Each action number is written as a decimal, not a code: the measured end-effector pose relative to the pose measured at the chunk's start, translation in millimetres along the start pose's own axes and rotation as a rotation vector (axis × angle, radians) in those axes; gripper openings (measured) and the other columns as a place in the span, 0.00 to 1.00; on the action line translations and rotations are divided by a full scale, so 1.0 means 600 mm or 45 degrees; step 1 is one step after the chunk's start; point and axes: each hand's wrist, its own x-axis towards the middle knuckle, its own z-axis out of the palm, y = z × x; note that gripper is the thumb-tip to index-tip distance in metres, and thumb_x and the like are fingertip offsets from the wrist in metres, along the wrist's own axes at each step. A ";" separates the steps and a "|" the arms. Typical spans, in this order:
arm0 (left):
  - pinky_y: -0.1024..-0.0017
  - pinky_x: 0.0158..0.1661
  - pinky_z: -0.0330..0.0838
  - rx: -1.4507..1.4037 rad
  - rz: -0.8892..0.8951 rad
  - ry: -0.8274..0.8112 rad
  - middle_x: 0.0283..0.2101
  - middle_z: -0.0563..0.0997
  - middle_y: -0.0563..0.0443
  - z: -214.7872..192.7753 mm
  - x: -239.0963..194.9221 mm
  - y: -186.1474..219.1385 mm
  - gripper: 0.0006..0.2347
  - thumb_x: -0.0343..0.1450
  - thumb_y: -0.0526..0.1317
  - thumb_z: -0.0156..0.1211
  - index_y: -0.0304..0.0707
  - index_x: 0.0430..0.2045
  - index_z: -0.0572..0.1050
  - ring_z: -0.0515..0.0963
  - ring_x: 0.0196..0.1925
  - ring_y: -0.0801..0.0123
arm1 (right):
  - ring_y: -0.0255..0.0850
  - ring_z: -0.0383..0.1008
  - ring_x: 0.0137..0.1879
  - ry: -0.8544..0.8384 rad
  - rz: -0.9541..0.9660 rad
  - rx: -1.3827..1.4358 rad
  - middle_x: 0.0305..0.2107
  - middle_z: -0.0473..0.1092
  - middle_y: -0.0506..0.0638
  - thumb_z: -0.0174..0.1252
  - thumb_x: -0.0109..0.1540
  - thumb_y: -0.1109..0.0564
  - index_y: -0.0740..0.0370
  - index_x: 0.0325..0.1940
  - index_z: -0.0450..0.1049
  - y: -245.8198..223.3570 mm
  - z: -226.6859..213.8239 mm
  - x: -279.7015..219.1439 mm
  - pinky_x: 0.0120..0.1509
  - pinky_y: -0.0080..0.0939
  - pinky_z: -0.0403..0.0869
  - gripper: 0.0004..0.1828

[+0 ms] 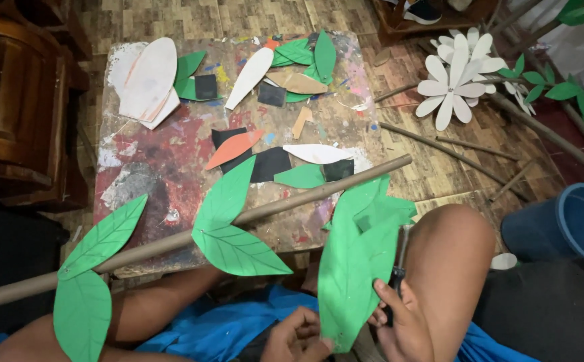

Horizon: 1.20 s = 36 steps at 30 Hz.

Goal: The person is crafting a large decorative flower by cutting out green foam leaves and white petals and attaching them to a wooden stick.

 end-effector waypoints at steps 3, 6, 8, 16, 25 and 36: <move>0.65 0.48 0.82 0.226 0.062 0.001 0.41 0.88 0.40 0.021 -0.001 0.064 0.14 0.64 0.33 0.69 0.30 0.43 0.77 0.87 0.44 0.63 | 0.34 0.57 0.22 -0.028 0.040 -0.010 0.21 0.61 0.49 0.58 0.64 0.64 0.68 0.42 0.68 0.007 -0.003 0.002 0.26 0.36 0.59 0.06; 0.69 0.40 0.85 0.488 0.243 0.281 0.36 0.91 0.44 0.051 -0.002 0.100 0.17 0.61 0.35 0.72 0.31 0.43 0.81 0.89 0.37 0.67 | 0.36 0.57 0.21 -0.006 0.040 -0.054 0.19 0.61 0.51 0.58 0.64 0.66 0.69 0.43 0.69 0.022 -0.012 0.004 0.27 0.38 0.60 0.06; 0.74 0.35 0.83 0.611 0.325 0.451 0.31 0.91 0.48 0.051 0.006 0.088 0.14 0.60 0.34 0.74 0.31 0.38 0.85 0.87 0.30 0.73 | 0.36 0.57 0.20 0.023 0.038 -0.069 0.18 0.61 0.51 0.60 0.63 0.66 0.68 0.41 0.69 0.027 -0.008 0.004 0.26 0.38 0.60 0.06; 0.76 0.31 0.75 0.342 0.178 0.694 0.27 0.89 0.44 0.067 0.017 0.149 0.12 0.66 0.33 0.67 0.25 0.42 0.83 0.79 0.26 0.73 | 0.38 0.59 0.20 0.147 -0.184 -0.199 0.15 0.62 0.51 0.63 0.60 0.66 0.65 0.33 0.68 0.030 0.028 -0.008 0.25 0.38 0.61 0.08; 0.71 0.33 0.69 -0.141 0.161 0.552 0.33 0.84 0.35 0.068 0.043 0.178 0.11 0.71 0.27 0.58 0.19 0.46 0.77 0.76 0.30 0.65 | 0.37 0.56 0.17 0.224 -0.322 -0.197 0.11 0.58 0.48 0.62 0.60 0.67 0.65 0.25 0.68 0.032 0.035 -0.034 0.24 0.39 0.60 0.11; 0.64 0.39 0.73 -0.728 0.278 0.490 0.45 0.79 0.35 0.048 0.088 0.175 0.09 0.75 0.29 0.53 0.26 0.49 0.69 0.78 0.40 0.59 | 0.39 0.58 0.18 0.364 -0.368 -0.132 0.12 0.59 0.50 0.63 0.56 0.71 0.66 0.25 0.68 0.043 0.069 -0.032 0.25 0.38 0.62 0.11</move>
